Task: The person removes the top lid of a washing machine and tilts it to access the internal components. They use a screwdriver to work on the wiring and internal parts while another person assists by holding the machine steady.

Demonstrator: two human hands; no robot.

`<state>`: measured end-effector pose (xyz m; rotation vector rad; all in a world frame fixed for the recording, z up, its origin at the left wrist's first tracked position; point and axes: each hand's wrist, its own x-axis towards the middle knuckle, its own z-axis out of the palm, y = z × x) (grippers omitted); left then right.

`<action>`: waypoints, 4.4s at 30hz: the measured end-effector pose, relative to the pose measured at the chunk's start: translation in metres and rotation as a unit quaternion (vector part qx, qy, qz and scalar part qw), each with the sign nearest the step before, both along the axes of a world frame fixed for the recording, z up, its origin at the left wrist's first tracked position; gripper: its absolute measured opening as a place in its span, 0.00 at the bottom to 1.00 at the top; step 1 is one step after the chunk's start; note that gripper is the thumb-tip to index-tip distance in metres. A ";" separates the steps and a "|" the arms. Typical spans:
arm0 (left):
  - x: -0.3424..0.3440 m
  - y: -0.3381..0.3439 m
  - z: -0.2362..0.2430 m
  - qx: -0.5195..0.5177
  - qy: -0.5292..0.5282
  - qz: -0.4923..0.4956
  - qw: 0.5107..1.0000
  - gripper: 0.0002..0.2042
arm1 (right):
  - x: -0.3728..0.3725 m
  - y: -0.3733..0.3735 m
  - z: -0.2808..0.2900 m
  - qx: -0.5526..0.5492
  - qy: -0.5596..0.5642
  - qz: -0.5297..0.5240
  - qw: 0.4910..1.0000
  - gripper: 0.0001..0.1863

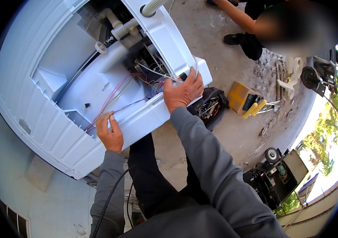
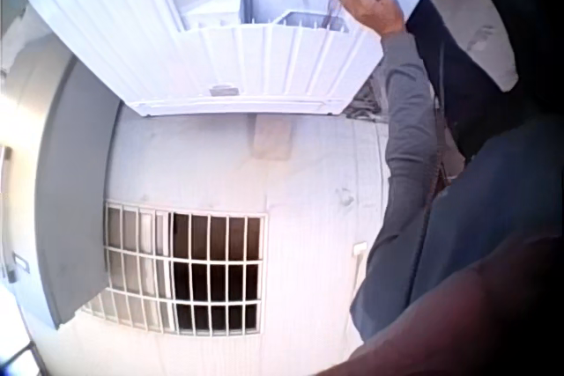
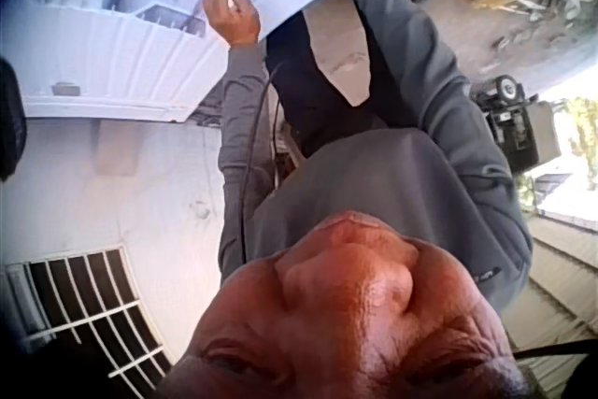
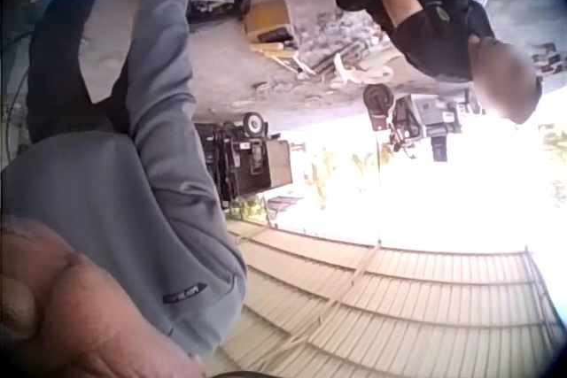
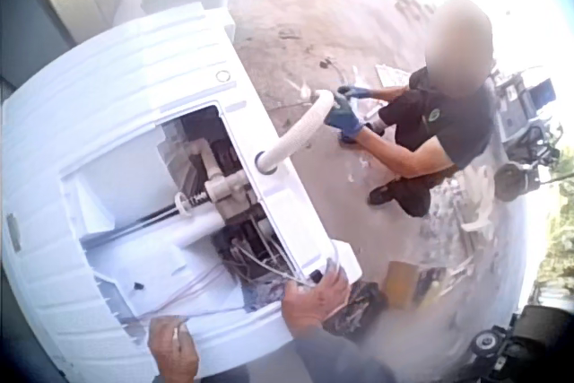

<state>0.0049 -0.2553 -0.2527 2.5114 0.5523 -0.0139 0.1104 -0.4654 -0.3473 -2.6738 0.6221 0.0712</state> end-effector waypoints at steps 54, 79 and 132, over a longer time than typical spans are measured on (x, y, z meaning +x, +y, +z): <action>0.042 -0.072 -0.053 0.156 0.214 0.062 0.962 0.12 | 0.084 -0.098 -0.051 0.132 0.221 -0.257 0.931 0.28; 0.132 -0.053 -0.174 -0.435 0.080 0.439 0.782 0.16 | 0.078 -0.103 -0.061 0.140 0.171 -0.235 0.947 0.27; 0.106 -0.071 -0.332 -0.677 -0.025 0.604 0.420 0.29 | 0.066 -0.112 -0.077 0.233 0.094 -0.236 0.939 0.29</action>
